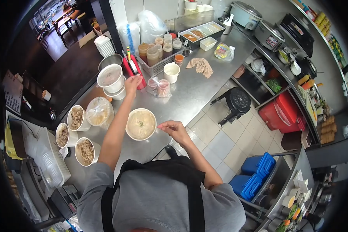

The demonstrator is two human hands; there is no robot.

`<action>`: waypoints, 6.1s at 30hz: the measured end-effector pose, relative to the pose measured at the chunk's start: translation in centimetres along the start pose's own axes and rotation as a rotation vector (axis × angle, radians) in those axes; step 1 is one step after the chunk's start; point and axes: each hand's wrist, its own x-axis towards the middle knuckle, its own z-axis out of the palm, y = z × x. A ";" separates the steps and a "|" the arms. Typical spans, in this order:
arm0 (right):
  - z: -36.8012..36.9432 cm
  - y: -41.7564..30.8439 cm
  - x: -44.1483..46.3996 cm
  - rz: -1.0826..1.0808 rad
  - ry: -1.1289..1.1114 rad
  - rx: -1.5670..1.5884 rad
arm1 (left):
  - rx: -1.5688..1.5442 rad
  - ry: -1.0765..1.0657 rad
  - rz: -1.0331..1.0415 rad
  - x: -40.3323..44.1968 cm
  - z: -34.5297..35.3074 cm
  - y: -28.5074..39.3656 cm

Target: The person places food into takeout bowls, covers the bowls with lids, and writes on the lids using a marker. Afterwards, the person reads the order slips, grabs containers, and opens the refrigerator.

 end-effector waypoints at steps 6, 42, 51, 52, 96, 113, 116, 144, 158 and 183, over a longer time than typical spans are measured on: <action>-0.1 2.2 -2.9 0.144 -0.208 0.035 | -0.017 -0.012 0.235 -10.9 -7.6 6.6; 5.1 13.2 12.0 0.074 -0.002 0.618 | -0.521 0.235 -0.212 -23.6 -5.7 -2.3; -0.5 1.5 19.0 -0.289 -0.204 -0.433 | -0.035 -0.060 -0.238 -18.9 -9.2 5.6; 0.7 -1.6 19.2 -0.307 -0.178 -0.474 | 0.072 -0.089 -0.172 -17.6 -8.6 7.1; 0.5 0.7 2.2 -0.056 -0.036 0.107 | -0.070 -0.021 -0.082 -0.8 -1.0 1.6; 0.4 10.0 5.1 0.013 -0.199 -0.081 | -0.010 -0.174 -0.223 -14.0 -11.5 -2.6; -1.8 10.4 6.7 0.034 -0.291 -0.109 | 0.117 0.018 -0.116 -17.2 -10.7 -3.5; 2.7 -3.1 21.3 -0.607 -0.086 -0.258 | 0.190 0.296 -0.049 -19.7 -12.6 3.0; 7.5 -8.5 39.0 -0.935 0.295 -0.303 | 0.602 0.492 0.353 -26.7 -8.9 12.1; -6.8 -14.2 17.9 -0.414 -0.594 1.201 | 1.146 0.303 0.315 -25.6 1.5 8.0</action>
